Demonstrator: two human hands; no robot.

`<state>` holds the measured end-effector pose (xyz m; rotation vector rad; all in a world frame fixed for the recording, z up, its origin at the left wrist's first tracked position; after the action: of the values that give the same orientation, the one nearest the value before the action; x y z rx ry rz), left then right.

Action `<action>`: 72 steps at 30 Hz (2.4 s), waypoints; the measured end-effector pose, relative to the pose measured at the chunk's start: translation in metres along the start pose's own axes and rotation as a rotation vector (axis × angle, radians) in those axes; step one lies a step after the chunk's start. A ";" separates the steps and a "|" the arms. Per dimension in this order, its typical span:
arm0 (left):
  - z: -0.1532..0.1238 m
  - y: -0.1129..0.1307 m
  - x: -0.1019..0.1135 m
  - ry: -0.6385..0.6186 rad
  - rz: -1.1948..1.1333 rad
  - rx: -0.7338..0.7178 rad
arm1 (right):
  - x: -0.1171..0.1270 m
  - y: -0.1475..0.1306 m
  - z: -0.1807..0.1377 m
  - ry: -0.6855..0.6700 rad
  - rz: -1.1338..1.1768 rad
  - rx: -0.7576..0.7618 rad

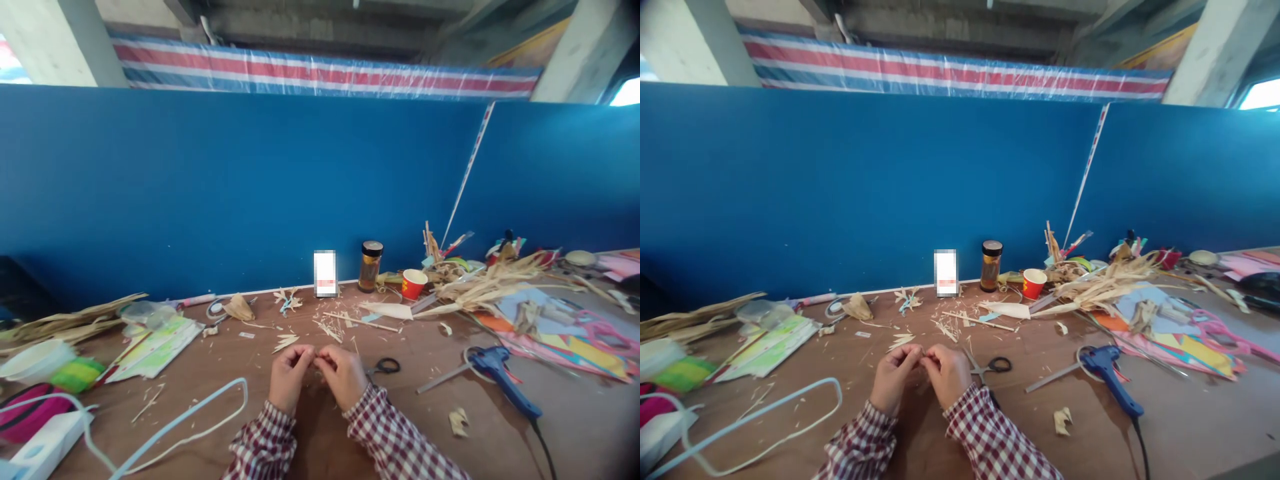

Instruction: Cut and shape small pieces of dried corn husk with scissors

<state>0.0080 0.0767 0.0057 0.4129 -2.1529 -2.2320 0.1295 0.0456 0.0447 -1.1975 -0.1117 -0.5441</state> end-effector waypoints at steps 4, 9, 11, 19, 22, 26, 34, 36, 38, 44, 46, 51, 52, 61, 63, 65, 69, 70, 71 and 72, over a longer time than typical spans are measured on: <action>-0.005 -0.005 -0.007 -0.032 -0.140 0.145 | -0.019 0.013 -0.008 -0.206 0.315 -0.225; -0.016 -0.009 -0.025 -0.171 -0.214 0.268 | -0.035 0.017 -0.016 -0.359 0.541 -0.376; -0.018 -0.009 -0.028 -0.199 -0.225 0.263 | -0.035 0.017 -0.017 -0.354 0.561 -0.390; -0.021 -0.014 -0.032 -0.199 -0.285 0.330 | -0.034 0.021 -0.018 -0.270 0.658 -0.445; -0.021 -0.014 -0.031 -0.189 -0.317 0.369 | -0.033 0.026 -0.017 -0.203 0.722 -0.513; -0.022 -0.011 -0.031 -0.209 -0.330 0.381 | -0.033 0.028 -0.017 -0.181 0.752 -0.539; -0.023 -0.011 -0.035 -0.251 -0.351 0.373 | -0.030 0.032 -0.013 -0.186 0.529 -0.374; -0.020 -0.013 -0.034 -0.232 -0.368 0.374 | -0.032 0.031 -0.015 -0.213 0.471 -0.357; -0.016 -0.015 -0.027 -0.165 -0.387 0.388 | -0.035 0.029 -0.019 -0.252 0.419 -0.357; -0.006 -0.014 -0.009 -0.012 -0.540 0.470 | -0.026 -0.007 -0.026 -0.274 0.102 0.020; -0.006 -0.010 -0.008 -0.023 -0.528 0.459 | -0.012 -0.023 -0.023 -0.173 -0.011 0.171; -0.013 -0.005 -0.018 -0.126 -0.293 0.357 | 0.023 -0.016 -0.005 0.110 0.077 0.064; -0.015 -0.004 -0.022 -0.157 -0.263 0.327 | 0.026 -0.014 -0.003 0.135 0.108 0.049; -0.021 -0.002 -0.036 -0.306 -0.042 0.164 | 0.019 -0.007 0.005 0.026 0.138 0.085; -0.021 -0.002 -0.036 -0.313 -0.028 0.164 | 0.020 -0.004 0.006 0.027 0.117 0.079; -0.021 -0.003 -0.036 -0.320 -0.016 0.180 | 0.020 0.000 0.007 0.031 0.104 0.072; -0.022 -0.008 -0.035 -0.329 0.017 0.197 | 0.021 0.009 0.010 0.046 0.088 0.030; -0.022 -0.009 -0.034 -0.329 0.029 0.193 | 0.021 0.010 0.010 0.047 0.082 0.022; -0.022 -0.009 -0.034 -0.329 0.044 0.185 | 0.021 0.011 0.010 0.046 0.075 0.018; -0.021 -0.009 -0.033 -0.326 0.063 0.174 | 0.021 0.012 0.011 0.046 0.066 0.015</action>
<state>0.0460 0.0627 0.0024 -0.0226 -2.4850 -2.2169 0.1551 0.0510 0.0465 -1.1692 -0.0368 -0.5121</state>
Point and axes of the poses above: each hand's wrist, its own z-axis towards the middle knuckle, its own x-axis out of the back of the hand, y = z × x, the point moved 10 cm from there along z, towards the middle knuckle, and after that the axes turned 13 degrees about y, right-handed, at the moved point
